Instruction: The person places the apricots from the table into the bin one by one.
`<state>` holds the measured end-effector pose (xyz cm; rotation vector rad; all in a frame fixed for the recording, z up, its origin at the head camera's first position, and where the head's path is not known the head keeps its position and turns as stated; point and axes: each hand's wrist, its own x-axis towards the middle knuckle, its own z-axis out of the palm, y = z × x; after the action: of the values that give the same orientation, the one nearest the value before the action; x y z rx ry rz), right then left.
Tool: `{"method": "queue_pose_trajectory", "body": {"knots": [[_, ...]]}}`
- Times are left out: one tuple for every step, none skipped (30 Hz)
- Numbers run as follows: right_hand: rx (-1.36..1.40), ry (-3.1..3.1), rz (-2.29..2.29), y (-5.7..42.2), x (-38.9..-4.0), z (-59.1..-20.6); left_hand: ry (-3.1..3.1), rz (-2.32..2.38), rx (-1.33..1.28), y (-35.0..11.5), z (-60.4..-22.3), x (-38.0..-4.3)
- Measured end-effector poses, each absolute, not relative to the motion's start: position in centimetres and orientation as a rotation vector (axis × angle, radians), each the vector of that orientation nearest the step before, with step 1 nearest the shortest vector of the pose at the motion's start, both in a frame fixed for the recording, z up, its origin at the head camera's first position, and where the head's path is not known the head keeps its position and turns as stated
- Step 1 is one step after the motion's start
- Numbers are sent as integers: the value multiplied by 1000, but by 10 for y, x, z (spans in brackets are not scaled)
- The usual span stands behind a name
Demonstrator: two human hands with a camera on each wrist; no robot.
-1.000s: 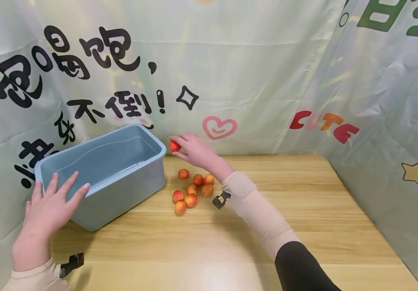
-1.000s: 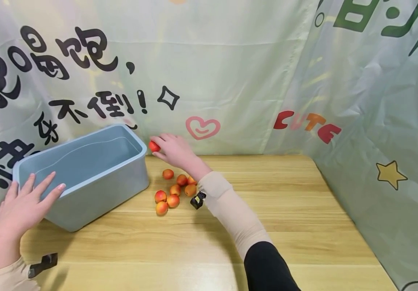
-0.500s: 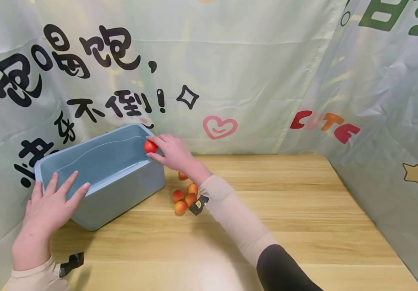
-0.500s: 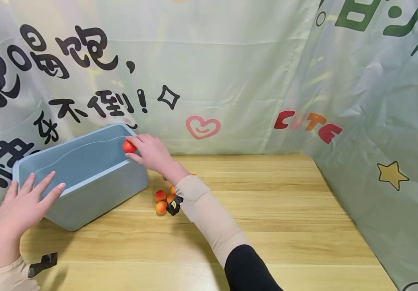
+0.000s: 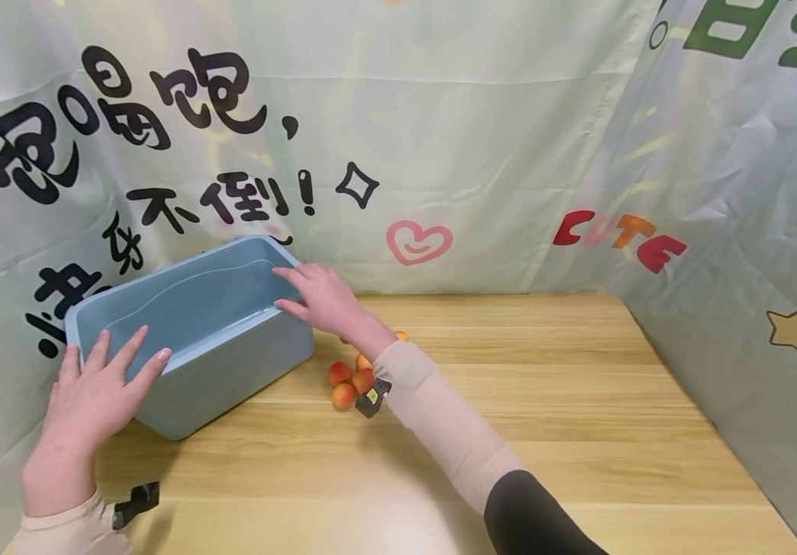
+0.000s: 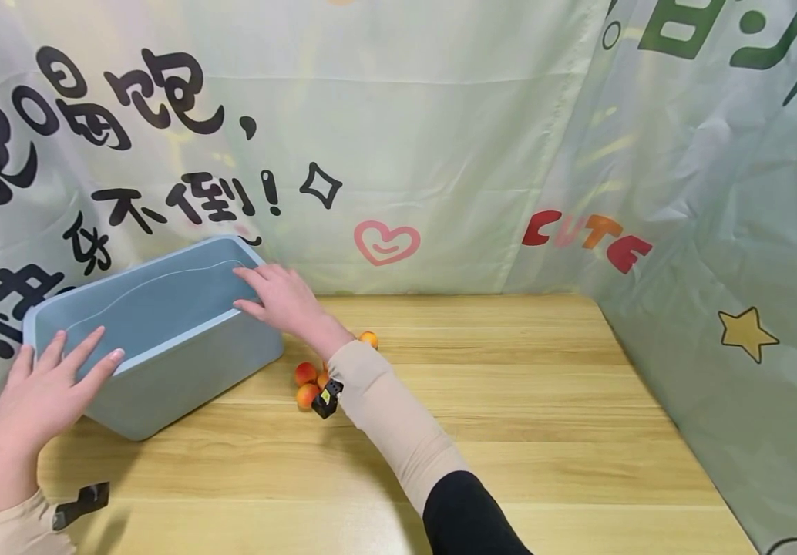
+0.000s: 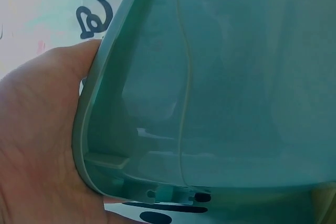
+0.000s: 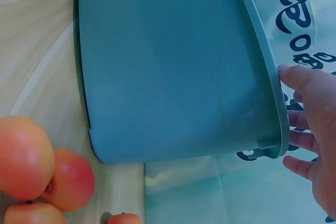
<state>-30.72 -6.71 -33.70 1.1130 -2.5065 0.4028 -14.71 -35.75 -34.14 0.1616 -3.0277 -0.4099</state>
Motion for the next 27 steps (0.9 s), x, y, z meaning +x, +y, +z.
{"method": "queue_pose_trajectory", "body": {"knots": [[1111,-2509,405,-66,-307,-338,-3028,-410,162,-358,-341,-147],[1108,-2512,413,-65,-307,-338,-3029,-410,162,-358,-342,-147],[1104,-2516,416,-64,-306,-338,-3030,-411,162,-358,-342,-147],[1099,-2520,420,-63,-306,-339,-3031,-411,162,-358,-342,-147],[1094,-2522,424,-62,-306,-339,-3032,-412,163,-357,-342,-147],[1090,-2520,429,-60,-306,-340,-3033,-413,163,-358,-342,-147],[1086,-2516,439,-58,-305,-340,-3032,-412,163,-358,-342,-147],[1084,-2509,453,-56,-305,-341,-3032,-412,163,-358,-341,-147],[1080,-2498,458,-54,-304,-342,-3031,-412,161,-358,-341,-147],[1079,-2482,472,-52,-304,-342,-3030,-412,161,-358,-341,-148],[1077,-2463,485,-49,-304,-343,-3030,-413,159,-358,-341,-148],[1074,-2444,500,-46,-303,-344,-3031,-411,157,-358,-341,-148],[1070,-2421,519,-43,-303,-345,-3031,-410,157,-358,-341,-148],[1065,-2397,534,-40,-302,-346,-3031,-409,156,-359,-341,-148],[1055,-2378,553,-36,-301,-348,-3032,-409,157,-359,-342,-148],[1047,-2360,580,-32,-301,-349,-3032,-408,158,-359,-342,-148],[1036,-2347,603,-29,-300,-351,-3032,-408,158,-359,-342,-148],[1027,-2331,623,-25,-299,-352,-3032,-407,158,-359,-342,-148],[1017,-2319,637,-21,-298,-354,-3031,-409,158,-359,-342,-148],[1011,-2309,648,-18,-298,-356,-3030,-409,159,-359,-342,-148],[1004,-2300,656,-14,-297,-358,-3030,-410,160,-359,-342,-148],[996,-2293,660,-10,-296,-360,-3029,-410,160,-359,-342,-148],[990,-2286,663,-7,-295,-362,-3030,-410,161,-359,-342,-148],[984,-2279,666,-4,-295,-364,-3030,-411,163,-359,-342,-148],[975,-2277,671,0,-294,-367,-3032,-411,163,-358,-342,-148],[969,-2273,685,3,-293,-370,-3033,-409,163,-358,-342,-149],[956,-2277,697,7,-292,-373,-3034,-410,162,-358,-342,-149]]}}
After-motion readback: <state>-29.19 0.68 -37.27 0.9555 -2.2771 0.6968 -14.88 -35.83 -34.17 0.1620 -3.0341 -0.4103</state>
